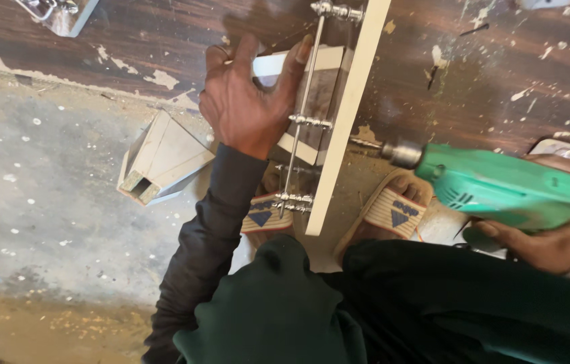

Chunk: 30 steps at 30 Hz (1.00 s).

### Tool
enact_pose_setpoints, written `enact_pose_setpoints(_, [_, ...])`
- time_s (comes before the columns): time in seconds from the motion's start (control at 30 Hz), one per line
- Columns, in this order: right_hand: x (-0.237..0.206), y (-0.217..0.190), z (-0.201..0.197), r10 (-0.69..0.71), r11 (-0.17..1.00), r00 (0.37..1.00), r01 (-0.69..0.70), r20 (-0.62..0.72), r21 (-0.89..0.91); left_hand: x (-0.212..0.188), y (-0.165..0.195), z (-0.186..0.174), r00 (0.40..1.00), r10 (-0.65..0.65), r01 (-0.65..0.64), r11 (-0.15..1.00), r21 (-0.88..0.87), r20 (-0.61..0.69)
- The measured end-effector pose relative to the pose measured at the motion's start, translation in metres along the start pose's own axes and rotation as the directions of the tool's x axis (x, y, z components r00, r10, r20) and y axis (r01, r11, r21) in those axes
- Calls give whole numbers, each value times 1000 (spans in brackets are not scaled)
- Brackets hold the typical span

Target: The person uses a green corded drill to drive screws into a rectangular metal frame with white corner pieces. They repeatedly position the frame, insert screws, and tighten them, occasionally flipping the frame to work on different sides.

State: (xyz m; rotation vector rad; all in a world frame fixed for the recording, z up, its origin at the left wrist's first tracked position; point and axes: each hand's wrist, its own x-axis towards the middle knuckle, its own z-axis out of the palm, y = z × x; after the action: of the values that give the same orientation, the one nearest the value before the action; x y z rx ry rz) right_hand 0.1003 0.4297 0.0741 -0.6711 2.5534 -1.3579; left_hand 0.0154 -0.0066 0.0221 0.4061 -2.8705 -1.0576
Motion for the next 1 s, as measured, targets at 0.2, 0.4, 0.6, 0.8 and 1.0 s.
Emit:
enact_pose_setpoints(0.2, [-9,23,9,-15,1000,999,14,-51,-23,2,1,0,999,-37,37,999,8,-20])
enact_pose_setpoints(0.4, [6,15,18,-24,998,999,26,45,-53,2,-6,3,999,-37,36,999,-22,-27])
enact_pose_setpoints(0.6, [81,-19,17,-591,803,792,596,152,21,-2,-10,6,997,44,-46,999,-23,-57])
enact_pose_setpoints(0.8, [80,-37,12,-221,973,966,210,135,92,4,-9,12,996,55,-52,998,39,-65])
enact_pose_setpoints(1.0, [66,-32,12,-55,998,998,54,44,9,3,-19,18,995,75,-72,996,46,-65])
